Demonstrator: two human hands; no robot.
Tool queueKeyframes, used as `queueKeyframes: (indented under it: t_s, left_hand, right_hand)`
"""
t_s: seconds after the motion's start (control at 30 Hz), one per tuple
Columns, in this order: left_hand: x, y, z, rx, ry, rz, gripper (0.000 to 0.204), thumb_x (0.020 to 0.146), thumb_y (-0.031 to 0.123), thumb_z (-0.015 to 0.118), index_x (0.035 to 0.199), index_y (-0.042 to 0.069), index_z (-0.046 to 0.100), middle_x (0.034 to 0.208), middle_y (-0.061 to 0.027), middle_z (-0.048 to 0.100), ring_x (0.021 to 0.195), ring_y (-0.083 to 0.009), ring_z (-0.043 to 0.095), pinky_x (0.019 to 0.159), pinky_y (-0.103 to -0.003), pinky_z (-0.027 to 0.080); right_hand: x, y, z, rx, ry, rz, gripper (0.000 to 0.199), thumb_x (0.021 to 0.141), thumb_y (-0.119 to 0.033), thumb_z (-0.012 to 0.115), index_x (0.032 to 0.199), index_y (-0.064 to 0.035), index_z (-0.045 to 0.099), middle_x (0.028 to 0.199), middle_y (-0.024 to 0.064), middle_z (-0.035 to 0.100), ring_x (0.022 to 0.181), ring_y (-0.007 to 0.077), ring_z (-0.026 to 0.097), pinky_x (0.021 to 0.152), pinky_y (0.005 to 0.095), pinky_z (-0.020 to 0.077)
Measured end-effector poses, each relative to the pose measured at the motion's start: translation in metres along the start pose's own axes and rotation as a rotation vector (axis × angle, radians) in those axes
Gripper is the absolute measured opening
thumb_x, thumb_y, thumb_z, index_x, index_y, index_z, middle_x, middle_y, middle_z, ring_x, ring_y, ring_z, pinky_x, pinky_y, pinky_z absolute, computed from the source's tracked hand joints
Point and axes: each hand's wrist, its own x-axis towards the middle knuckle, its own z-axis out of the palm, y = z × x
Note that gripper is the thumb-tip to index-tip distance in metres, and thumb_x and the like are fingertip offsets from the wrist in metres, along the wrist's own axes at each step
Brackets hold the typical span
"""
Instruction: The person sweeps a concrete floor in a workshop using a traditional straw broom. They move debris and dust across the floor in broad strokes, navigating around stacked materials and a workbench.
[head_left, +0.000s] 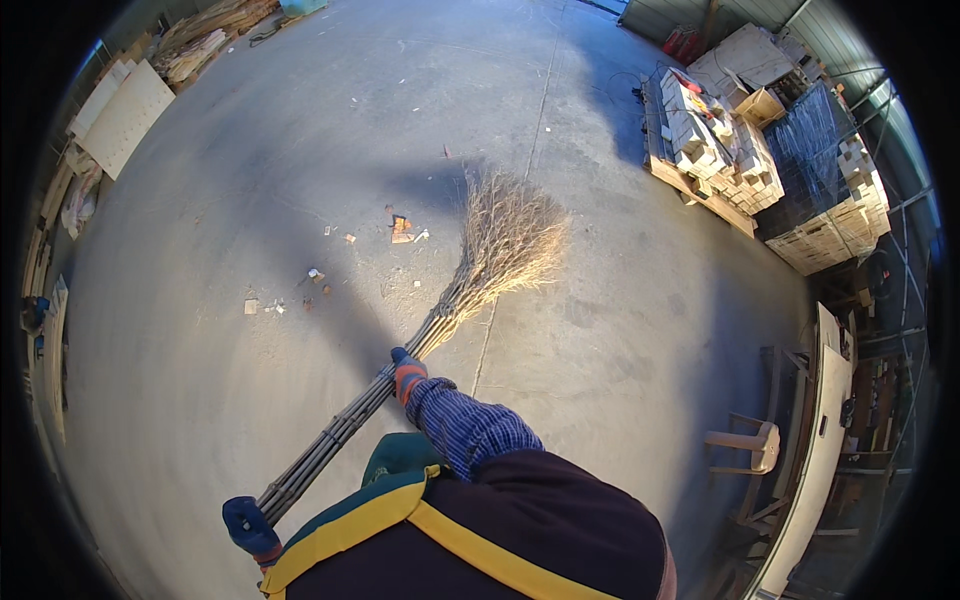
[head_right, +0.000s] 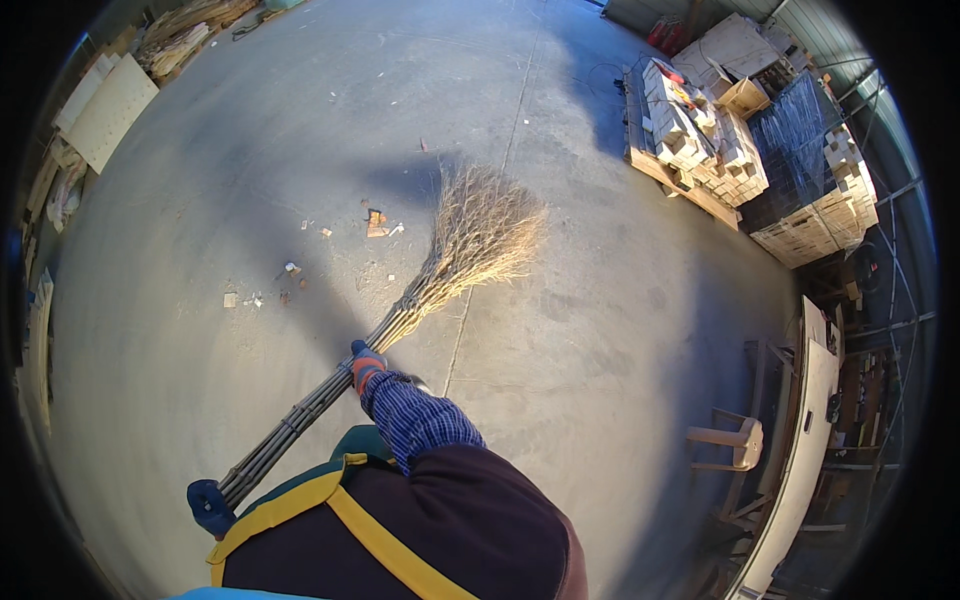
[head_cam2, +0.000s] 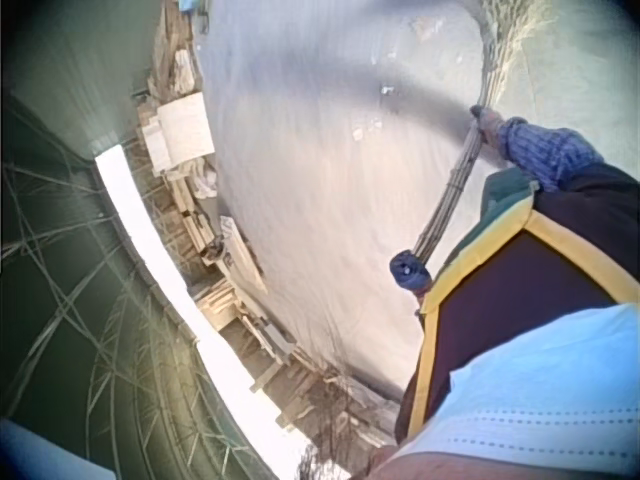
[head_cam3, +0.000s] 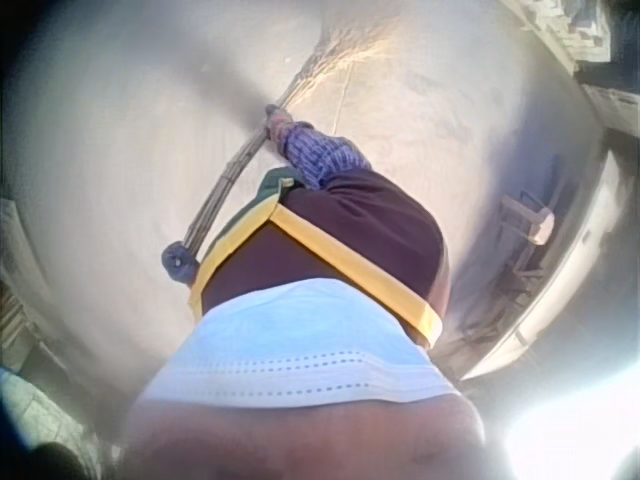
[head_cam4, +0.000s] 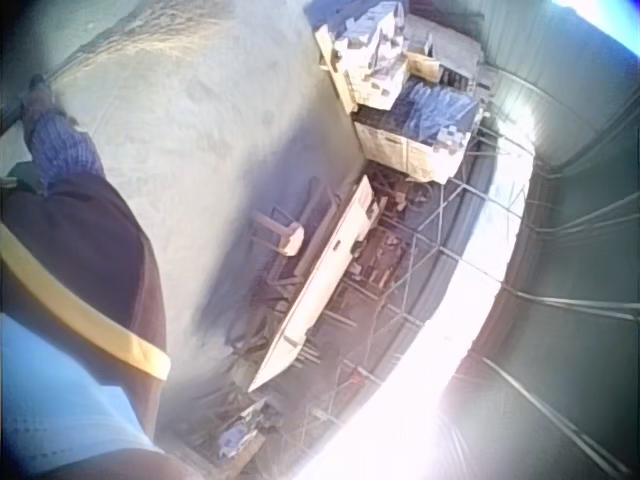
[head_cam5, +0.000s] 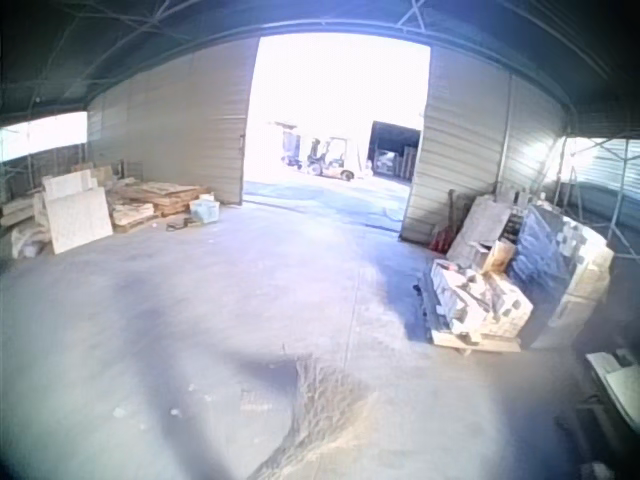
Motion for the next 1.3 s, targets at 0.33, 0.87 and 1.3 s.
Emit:
queueKeyframes:
  t_s: [0.33, 0.87, 1.3]
  left_hand:
    - [0.054, 0.032, 0.087, -0.304, -0.099, 0.207, 0.004, 0.081, 0.005, 0.051, 0.078, 0.003, 0.053, 0.077, -0.0084, 0.056, 0.071, -0.0206, 0.054, 0.068, -0.032, 0.044]
    - [0.117, 0.340, 0.328, -0.480, -0.674, 0.611, 0.001, 0.076, 0.003, 0.060, 0.076, 0.004, 0.059, 0.074, -0.0114, 0.061, 0.063, -0.0229, 0.059, 0.059, -0.031, 0.050]
    - [0.074, 0.313, 0.215, 0.121, -0.037, 0.004, 0.007, 0.082, 0.003, 0.053, 0.075, 0.003, 0.054, 0.072, -0.0092, 0.057, 0.066, -0.0208, 0.055, 0.064, -0.031, 0.045]
  right_hand:
    - [-0.015, -0.089, -0.067, 0.495, 0.008, -0.123, 0.024, 0.087, -0.027, 0.060, 0.082, -0.0066, 0.049, 0.061, 0.0091, 0.051, 0.051, 0.0282, 0.053, 0.053, 0.0462, 0.0522]
    - [-0.005, -0.291, -0.289, 0.737, 0.291, 0.007, 0.046, 0.083, -0.047, 0.056, 0.104, -0.0062, 0.056, 0.101, 0.0100, 0.063, 0.090, 0.0247, 0.059, 0.087, 0.0395, 0.0482]
    - [0.097, -0.259, -0.030, 0.129, 0.049, 0.382, 0.040, 0.083, -0.034, 0.065, 0.103, -0.0025, 0.051, 0.082, 0.0139, 0.060, 0.065, 0.0322, 0.061, 0.060, 0.0482, 0.0534]
